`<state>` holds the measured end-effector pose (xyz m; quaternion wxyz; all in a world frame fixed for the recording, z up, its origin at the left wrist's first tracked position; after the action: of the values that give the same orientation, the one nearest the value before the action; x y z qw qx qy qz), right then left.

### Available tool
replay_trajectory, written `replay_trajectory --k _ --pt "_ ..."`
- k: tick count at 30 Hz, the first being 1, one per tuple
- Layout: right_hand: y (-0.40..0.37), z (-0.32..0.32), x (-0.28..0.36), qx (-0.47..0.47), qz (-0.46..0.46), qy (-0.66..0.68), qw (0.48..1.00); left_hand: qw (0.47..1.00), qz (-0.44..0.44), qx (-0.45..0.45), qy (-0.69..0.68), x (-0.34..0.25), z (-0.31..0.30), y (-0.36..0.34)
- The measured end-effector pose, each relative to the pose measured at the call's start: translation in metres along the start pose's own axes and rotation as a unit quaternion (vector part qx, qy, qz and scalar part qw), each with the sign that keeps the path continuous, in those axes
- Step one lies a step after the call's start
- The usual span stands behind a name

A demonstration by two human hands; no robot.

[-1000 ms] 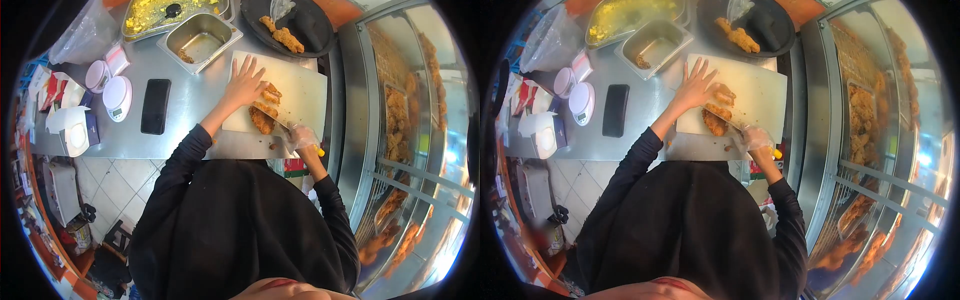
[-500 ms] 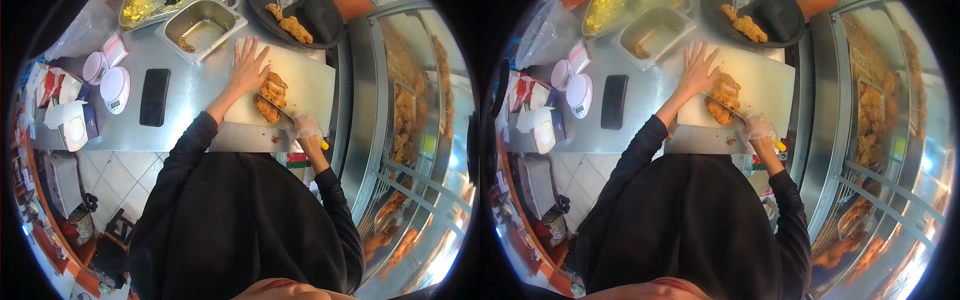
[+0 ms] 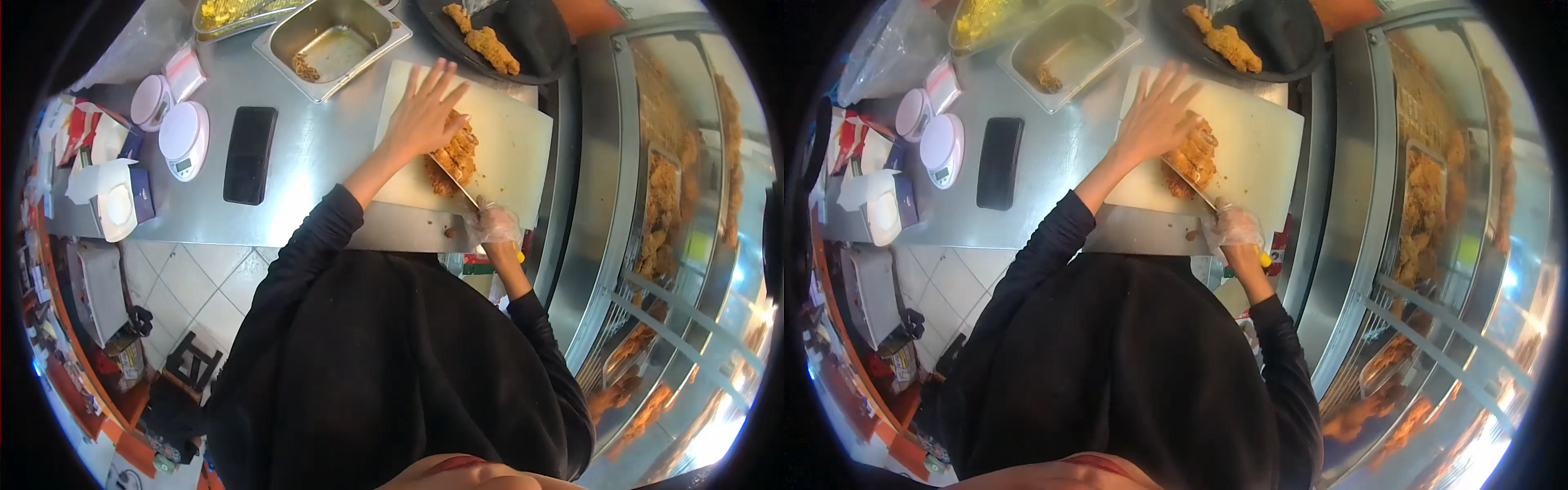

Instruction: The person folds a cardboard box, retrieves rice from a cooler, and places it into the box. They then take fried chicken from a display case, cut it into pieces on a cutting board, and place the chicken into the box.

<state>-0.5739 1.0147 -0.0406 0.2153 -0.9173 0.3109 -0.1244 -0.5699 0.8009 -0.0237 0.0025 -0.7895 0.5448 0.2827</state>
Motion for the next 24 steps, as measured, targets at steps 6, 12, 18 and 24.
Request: replay_trajectory --k 6,12,18,24 --pt "0.005 -0.008 0.014 0.031 0.044 0.018 0.998 0.999 0.033 0.003 -0.04 0.025 0.026 0.005" --pt "-0.002 -0.002 0.02 -0.059 0.057 0.017 0.997 0.999 0.025 -0.002 -0.041 0.03 0.019 -0.02" --pt "-0.013 -0.031 0.022 -0.051 0.047 0.012 0.998 0.999 0.038 -0.025 -0.026 0.013 -0.009 0.001" --pt "-0.023 -0.026 0.028 -0.011 0.046 0.047 0.998 0.999 0.049 0.006 0.01 0.002 0.003 -0.012"
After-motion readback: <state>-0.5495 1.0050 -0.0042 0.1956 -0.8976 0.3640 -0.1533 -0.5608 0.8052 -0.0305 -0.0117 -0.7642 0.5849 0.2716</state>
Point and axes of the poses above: each hand's wrist, its own y-axis towards the middle knuckle, its own z-axis out of the palm, x = y × z, the point moved 3 cm from there along y, towards the middle knuckle, and after that the axes turned 11 degrees about -z, right-handed, at the moved point
